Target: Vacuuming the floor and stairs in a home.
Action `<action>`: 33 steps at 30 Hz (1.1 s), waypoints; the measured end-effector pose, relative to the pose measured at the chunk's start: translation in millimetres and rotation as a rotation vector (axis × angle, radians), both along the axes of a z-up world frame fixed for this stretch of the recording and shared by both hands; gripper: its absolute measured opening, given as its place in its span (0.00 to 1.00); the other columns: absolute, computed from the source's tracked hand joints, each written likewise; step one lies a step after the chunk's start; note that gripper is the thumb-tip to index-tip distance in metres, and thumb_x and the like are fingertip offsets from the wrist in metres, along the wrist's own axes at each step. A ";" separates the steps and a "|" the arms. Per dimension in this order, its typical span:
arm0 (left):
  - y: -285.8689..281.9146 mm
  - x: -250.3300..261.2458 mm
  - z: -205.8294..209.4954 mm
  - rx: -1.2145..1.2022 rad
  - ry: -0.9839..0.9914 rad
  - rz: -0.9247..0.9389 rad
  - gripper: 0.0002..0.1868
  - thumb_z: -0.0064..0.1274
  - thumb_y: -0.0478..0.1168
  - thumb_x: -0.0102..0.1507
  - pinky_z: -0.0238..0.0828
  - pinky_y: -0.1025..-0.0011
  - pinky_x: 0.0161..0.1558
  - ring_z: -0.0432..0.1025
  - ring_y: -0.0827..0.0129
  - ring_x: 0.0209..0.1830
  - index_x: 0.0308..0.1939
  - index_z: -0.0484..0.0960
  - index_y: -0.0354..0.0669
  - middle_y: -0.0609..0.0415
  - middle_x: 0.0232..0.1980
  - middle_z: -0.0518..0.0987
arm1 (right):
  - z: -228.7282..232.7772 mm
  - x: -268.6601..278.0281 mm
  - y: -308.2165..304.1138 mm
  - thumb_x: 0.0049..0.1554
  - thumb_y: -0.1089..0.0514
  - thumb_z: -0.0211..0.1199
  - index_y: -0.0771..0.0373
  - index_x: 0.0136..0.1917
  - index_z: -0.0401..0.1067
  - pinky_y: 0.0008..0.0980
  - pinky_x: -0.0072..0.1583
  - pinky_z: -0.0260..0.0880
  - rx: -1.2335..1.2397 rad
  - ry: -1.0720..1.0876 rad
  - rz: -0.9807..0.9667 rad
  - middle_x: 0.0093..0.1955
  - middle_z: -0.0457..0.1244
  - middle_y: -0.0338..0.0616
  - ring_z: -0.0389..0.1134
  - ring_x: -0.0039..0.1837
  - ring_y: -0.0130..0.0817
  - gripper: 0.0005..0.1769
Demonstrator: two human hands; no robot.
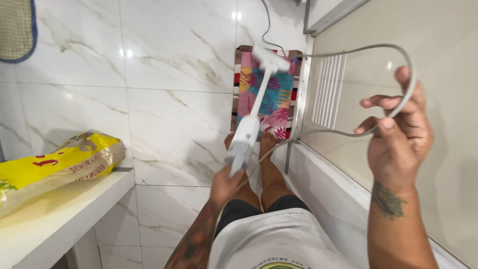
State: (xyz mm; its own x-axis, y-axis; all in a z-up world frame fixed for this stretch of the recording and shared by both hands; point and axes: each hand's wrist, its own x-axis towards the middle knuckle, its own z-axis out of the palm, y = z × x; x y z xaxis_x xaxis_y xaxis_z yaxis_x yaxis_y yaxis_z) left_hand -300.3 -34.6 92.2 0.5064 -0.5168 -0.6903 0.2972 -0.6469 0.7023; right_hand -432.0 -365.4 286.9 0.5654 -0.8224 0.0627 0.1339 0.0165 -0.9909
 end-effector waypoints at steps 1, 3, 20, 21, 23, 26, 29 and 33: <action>12.7 -4.3 15.3 0.079 0.014 -0.014 0.18 0.56 0.46 0.64 0.68 0.70 0.20 0.71 0.73 0.16 0.50 0.84 0.37 0.51 0.23 0.79 | -4.7 -8.4 -0.3 0.70 0.62 0.61 0.68 0.62 0.72 0.29 0.47 0.79 0.010 0.007 0.002 0.81 0.51 0.52 0.72 0.64 0.37 0.09; 37.9 -22.2 27.0 0.167 0.052 -0.042 0.18 0.57 0.47 0.63 0.67 0.70 0.20 0.70 0.73 0.16 0.51 0.86 0.38 0.49 0.21 0.78 | -9.5 -11.1 -0.1 0.70 0.62 0.61 0.68 0.62 0.72 0.28 0.48 0.79 0.044 0.009 -0.010 0.81 0.50 0.52 0.71 0.64 0.36 0.09; 10.8 -80.4 35.3 0.279 0.030 -0.027 0.18 0.57 0.46 0.62 0.72 0.67 0.21 0.74 0.68 0.14 0.46 0.83 0.33 0.47 0.22 0.80 | -40.9 -39.9 -18.9 0.68 0.64 0.59 0.68 0.61 0.72 0.28 0.47 0.79 0.153 0.052 -0.100 0.81 0.50 0.52 0.71 0.62 0.35 0.09; 7.7 -78.1 36.9 0.293 0.075 -0.016 0.18 0.57 0.46 0.63 0.70 0.67 0.19 0.73 0.69 0.13 0.47 0.82 0.34 0.48 0.21 0.79 | -41.6 -39.8 -19.9 0.69 0.63 0.59 0.68 0.61 0.72 0.28 0.47 0.79 0.150 0.032 -0.096 0.82 0.49 0.50 0.71 0.62 0.36 0.09; 1.9 -74.0 38.0 0.305 0.116 -0.011 0.17 0.57 0.45 0.63 0.69 0.67 0.18 0.71 0.70 0.13 0.49 0.82 0.35 0.49 0.21 0.79 | -41.4 -37.3 -21.8 0.69 0.63 0.59 0.68 0.61 0.72 0.27 0.48 0.79 0.144 0.009 -0.100 0.84 0.48 0.49 0.71 0.63 0.36 0.09; -5.7 -74.4 45.4 0.313 0.156 0.006 0.16 0.57 0.45 0.64 0.65 0.69 0.16 0.69 0.73 0.13 0.45 0.84 0.33 0.51 0.18 0.76 | -34.7 -37.6 -21.6 0.67 0.62 0.57 0.70 0.60 0.72 0.27 0.44 0.78 0.129 0.101 -0.151 0.82 0.51 0.52 0.72 0.60 0.37 0.11; -18.3 -71.8 48.8 0.326 0.204 0.051 0.15 0.56 0.45 0.64 0.62 0.69 0.16 0.66 0.73 0.12 0.45 0.84 0.35 0.52 0.17 0.73 | -37.4 -36.7 -26.5 0.64 0.63 0.57 0.69 0.59 0.71 0.26 0.46 0.77 0.186 0.051 -0.147 0.83 0.50 0.51 0.71 0.61 0.35 0.11; -18.7 -72.0 23.8 0.219 0.054 -0.022 0.15 0.56 0.45 0.64 0.68 0.68 0.18 0.71 0.72 0.13 0.46 0.84 0.37 0.51 0.18 0.77 | -43.7 -43.9 -28.4 0.68 0.64 0.57 0.70 0.61 0.71 0.27 0.45 0.77 0.157 0.055 -0.149 0.83 0.50 0.52 0.71 0.61 0.38 0.10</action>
